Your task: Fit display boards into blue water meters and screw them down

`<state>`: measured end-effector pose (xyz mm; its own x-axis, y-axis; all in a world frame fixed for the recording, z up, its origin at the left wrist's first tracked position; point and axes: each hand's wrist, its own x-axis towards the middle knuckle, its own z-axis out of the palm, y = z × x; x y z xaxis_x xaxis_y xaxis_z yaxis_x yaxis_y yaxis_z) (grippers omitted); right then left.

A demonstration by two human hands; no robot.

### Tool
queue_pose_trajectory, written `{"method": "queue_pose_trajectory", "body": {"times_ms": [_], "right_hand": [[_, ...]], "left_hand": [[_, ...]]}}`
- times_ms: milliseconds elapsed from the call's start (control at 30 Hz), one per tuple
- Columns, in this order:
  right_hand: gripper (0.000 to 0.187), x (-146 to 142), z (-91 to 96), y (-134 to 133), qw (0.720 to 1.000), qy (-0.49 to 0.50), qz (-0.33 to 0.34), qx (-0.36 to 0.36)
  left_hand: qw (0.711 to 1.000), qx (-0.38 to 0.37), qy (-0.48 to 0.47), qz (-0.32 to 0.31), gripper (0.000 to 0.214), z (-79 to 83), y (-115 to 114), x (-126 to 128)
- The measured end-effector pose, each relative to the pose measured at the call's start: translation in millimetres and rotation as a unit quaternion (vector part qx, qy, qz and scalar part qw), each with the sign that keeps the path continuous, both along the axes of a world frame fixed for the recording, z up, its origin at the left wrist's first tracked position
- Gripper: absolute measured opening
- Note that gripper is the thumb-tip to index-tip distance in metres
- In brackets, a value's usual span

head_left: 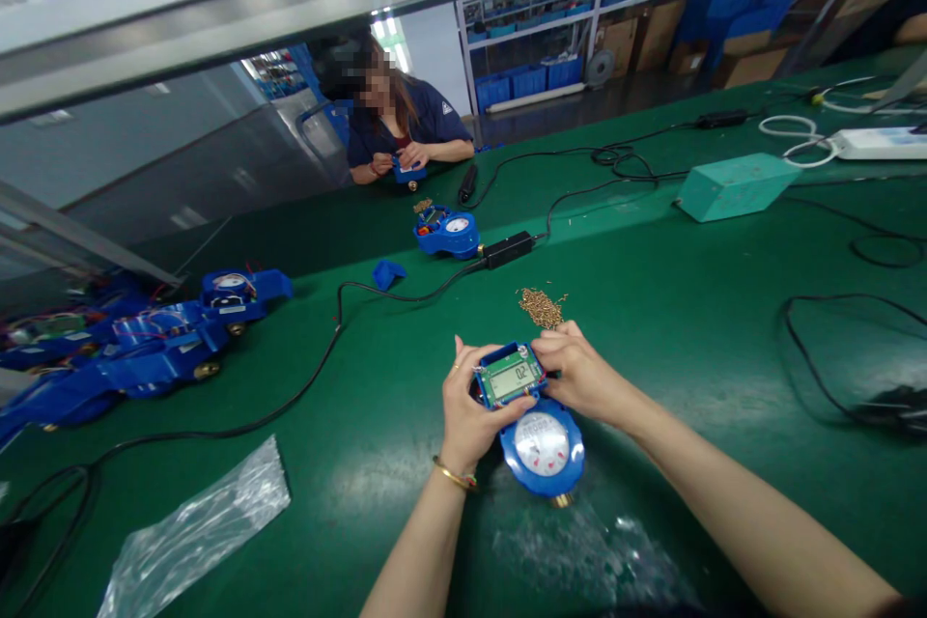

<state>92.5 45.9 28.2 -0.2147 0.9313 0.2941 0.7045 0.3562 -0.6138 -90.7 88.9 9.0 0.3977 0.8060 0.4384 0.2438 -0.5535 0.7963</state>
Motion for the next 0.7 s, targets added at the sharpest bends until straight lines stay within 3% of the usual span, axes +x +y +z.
{"method": "queue_pose_trajectory", "body": {"times_ms": [133,367,600,700], "right_hand": [[0.023,1.7,-2.9,2.2,1.000,-0.018,-0.004,0.009],[0.024,-13.5,-8.6,-18.2,0.993,0.010,-0.119,-0.018],[0.027,-0.4,5.8,-31.6,0.994,0.072,-0.063,-0.052],[0.019,0.7,7.1,-41.5,0.984,0.145,-0.092,-0.045]], "left_hand": [[1.000,-0.016,-0.006,-0.016,0.056,-0.2,-1.5,-0.4],[0.999,-0.022,0.035,-0.035,0.058,1.8,-7.1,-6.3],[0.997,-0.001,0.076,-0.032,0.061,9.1,-8.9,-8.3],[0.997,0.007,0.079,-0.026,0.061,10.4,-9.4,-7.7]]}}
